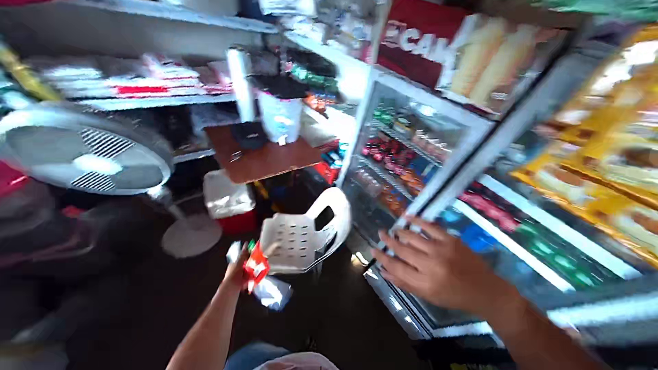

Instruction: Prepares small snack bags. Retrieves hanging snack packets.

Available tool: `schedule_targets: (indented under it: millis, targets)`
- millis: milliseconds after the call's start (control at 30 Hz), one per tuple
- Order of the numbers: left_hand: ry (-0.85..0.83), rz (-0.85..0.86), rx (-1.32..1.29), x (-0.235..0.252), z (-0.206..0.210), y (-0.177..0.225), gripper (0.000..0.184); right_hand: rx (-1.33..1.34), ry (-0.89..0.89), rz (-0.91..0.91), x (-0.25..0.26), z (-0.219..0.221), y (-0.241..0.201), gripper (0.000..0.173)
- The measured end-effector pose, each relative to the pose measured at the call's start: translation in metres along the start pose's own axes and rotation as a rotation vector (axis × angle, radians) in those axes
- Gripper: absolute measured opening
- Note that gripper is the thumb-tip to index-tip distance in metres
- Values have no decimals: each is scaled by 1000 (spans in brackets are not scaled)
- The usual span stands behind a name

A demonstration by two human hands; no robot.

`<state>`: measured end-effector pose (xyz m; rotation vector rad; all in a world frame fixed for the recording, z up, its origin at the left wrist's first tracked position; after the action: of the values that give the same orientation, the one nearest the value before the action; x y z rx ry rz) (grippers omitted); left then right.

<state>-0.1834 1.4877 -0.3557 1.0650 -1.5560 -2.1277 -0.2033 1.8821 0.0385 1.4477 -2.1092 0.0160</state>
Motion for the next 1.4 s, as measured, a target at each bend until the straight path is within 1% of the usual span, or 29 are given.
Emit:
schedule_targets:
  millis: [33, 67, 100, 167, 200, 233, 267, 300, 333, 367, 400, 433, 500, 533, 567, 667, 733, 800, 867, 933, 1000, 1067, 1100, 1167, 1200, 1233, 1300, 1333, 1400]
  targets:
    - [301, -133, -3, -37, -86, -59, 61, 149, -32, 26, -17, 40, 1, 34]
    - [580, -228, 68, -99, -165, -101, 64, 279, -77, 105, -34, 83, 4, 34]
    - [770, -286, 178, -173, -227, -127, 64, 385, -156, 227, -51, 125, 7, 32]
    - [972, -254, 527, -312, -326, -157, 52, 571, -449, 499, -78, 197, -4, 29]
    - [1058, -146, 794, -377, -362, -161, 50, 650, -576, 592, -88, 226, -20, 28]
    - [1154, -78, 1072, -438, -383, -146, 51, 722, -686, 638, -94, 253, -43, 30]
    - [1218, -391, 966, -483, -382, -107, 51, 788, -783, 631, -96, 276, -70, 33]
    - [1301, -602, 780, -517, -384, -76, 52, 833, -859, 565, -91, 294, -100, 34]
    - [1421, -654, 679, -545, -395, -67, 52, 860, -932, 453, -78, 305, -131, 34]
    - [1565, -593, 706, -571, -416, -83, 54, 875, -992, 321, -60, 312, -161, 34]
    - [1665, -496, 781, -596, -444, -115, 57, 882, -1009, 198, -38, 315, -186, 32]
    - [1680, -471, 700, -613, -466, -143, 61, 881, -979, 95, -15, 316, -206, 30]
    - [1728, -509, 398, -620, -480, -176, 63, 830, -877, -49, 40, 313, -239, 29]
    - [1750, -507, 286, -614, -477, -177, 63, 791, -832, -100, 69, 307, -257, 29]
    - [1719, -494, 228, -603, -473, -166, 61, 747, -803, -144, 100, 297, -277, 30]
    - [1540, -355, 254, -567, -496, -147, 56, 669, -740, -242, 180, 265, -358, 35]
    - [1441, -174, 308, -547, -518, -130, 54, 769, -674, -317, 211, 239, -433, 41]
    - [1377, 22, 326, -531, -530, -100, 51, 954, -641, -417, 218, 212, -522, 55]
    - [1339, 191, 311, -519, -533, -62, 47, 1150, -665, -559, 206, 185, -615, 85]
    - [1301, 344, 279, -513, -535, -24, 39, 1346, -756, -712, 186, 158, -694, 116]
    - [1271, 501, 203, -513, -539, 10, 31, 1639, -905, -826, 172, 129, -752, 130]
    - [1287, 645, 37, -514, -546, 34, 24, 1871, -1107, -884, 170, 106, -793, 137]
    - [1312, 692, -64, -516, -551, 40, 22, 1929, -1222, -882, 172, 96, -808, 138]
    - [1355, 702, -231, -520, -564, 46, 25, 1943, -1385, -846, 181, 86, -830, 133]
    - [1351, 679, -310, -523, -572, 47, 30, 1935, -1465, -811, 186, 87, -839, 125]
    - [1323, 647, -381, -526, -581, 50, 36, 1938, -1558, -753, 191, 90, -849, 108]
    - [1206, 572, -492, -532, -598, 52, 45, 1923, -1730, -575, 197, 103, -871, 62]
    - [1150, 544, -537, -534, -607, 52, 44, 1904, -1818, -522, 200, 109, -882, 48]
    - [1079, 518, -594, -542, -626, 56, 44, 1866, -1967, -476, 209, 114, -908, 36]
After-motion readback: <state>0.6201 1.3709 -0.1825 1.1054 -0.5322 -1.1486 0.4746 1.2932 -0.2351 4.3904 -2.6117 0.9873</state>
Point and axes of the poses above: each hand's wrist, its own x-axis towards the middle knuckle, its own z-axis out of the palm, y = z × x, the point moved 5 cm from there along x, towards the middle knuckle, and after that the axes turned 10 degrees about z, right-handed, at the moved point
